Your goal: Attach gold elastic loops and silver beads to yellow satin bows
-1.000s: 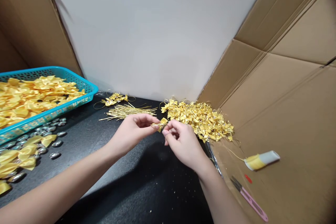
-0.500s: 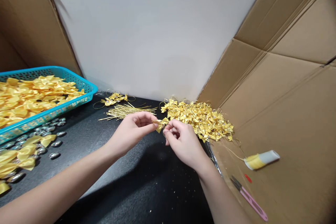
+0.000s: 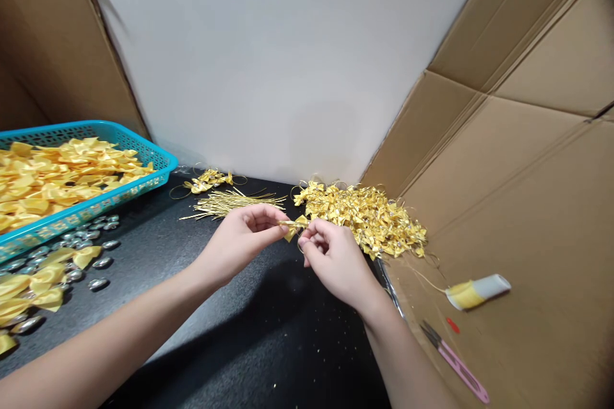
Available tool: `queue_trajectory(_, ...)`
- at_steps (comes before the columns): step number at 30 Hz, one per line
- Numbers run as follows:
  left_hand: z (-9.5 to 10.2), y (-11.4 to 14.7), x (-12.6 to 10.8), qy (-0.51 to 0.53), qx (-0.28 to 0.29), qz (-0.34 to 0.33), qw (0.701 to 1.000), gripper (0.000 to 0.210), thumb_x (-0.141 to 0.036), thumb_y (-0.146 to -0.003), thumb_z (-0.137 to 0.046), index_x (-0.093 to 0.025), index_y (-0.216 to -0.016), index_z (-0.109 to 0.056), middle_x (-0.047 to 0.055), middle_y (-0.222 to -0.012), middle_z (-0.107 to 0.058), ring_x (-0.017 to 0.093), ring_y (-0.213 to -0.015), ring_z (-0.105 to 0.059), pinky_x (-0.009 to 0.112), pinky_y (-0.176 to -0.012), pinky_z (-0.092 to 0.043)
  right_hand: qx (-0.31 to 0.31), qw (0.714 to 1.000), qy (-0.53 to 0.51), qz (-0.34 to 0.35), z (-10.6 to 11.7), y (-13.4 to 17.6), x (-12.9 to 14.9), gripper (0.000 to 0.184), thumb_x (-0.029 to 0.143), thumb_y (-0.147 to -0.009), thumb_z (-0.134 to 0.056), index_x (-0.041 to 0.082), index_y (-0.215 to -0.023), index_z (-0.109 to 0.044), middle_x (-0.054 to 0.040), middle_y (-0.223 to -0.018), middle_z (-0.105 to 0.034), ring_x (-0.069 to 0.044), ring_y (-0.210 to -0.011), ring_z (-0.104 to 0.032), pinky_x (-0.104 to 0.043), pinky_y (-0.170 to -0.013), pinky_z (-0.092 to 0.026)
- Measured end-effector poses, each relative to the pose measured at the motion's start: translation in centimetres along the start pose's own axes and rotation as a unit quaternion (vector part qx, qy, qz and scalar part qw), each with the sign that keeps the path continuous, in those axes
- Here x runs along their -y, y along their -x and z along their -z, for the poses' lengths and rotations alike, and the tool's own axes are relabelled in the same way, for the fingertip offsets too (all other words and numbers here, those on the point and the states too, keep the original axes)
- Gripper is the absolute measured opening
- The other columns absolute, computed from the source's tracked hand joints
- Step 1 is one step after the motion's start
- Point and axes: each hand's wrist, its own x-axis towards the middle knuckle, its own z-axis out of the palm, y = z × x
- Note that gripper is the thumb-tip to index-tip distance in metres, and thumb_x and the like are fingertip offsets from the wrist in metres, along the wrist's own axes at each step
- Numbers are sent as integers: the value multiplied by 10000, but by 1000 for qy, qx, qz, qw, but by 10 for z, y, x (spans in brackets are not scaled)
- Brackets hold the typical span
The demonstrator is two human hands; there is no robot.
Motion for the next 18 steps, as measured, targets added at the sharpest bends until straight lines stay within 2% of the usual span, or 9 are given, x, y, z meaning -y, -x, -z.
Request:
queue_trajectory(11,0,-1,-1,8,-6,14,1000,141,-242,-619,-758,-177,-708,-671,-12,-735,-715,131,-709,-655,242,-735,-526,1,998,-61,6,-4,-2,-3,109,168,-862,-505,190,-761,-540,28,-585,-612,-100,-531,-560,-212,-530,-388)
queue_trajectory(18,3,-1,-2,-52,-9,-5,999,170,-322,-657,-748,-181,-738,-698,17,-792,-739,170,-774,-671,285,-773,-528,-8,992,-124,6,-11,-7,-9,95,222,-868,-519,186,-783,-537,36,-579,-599,-79,-477,-491,-205,-506,-380)
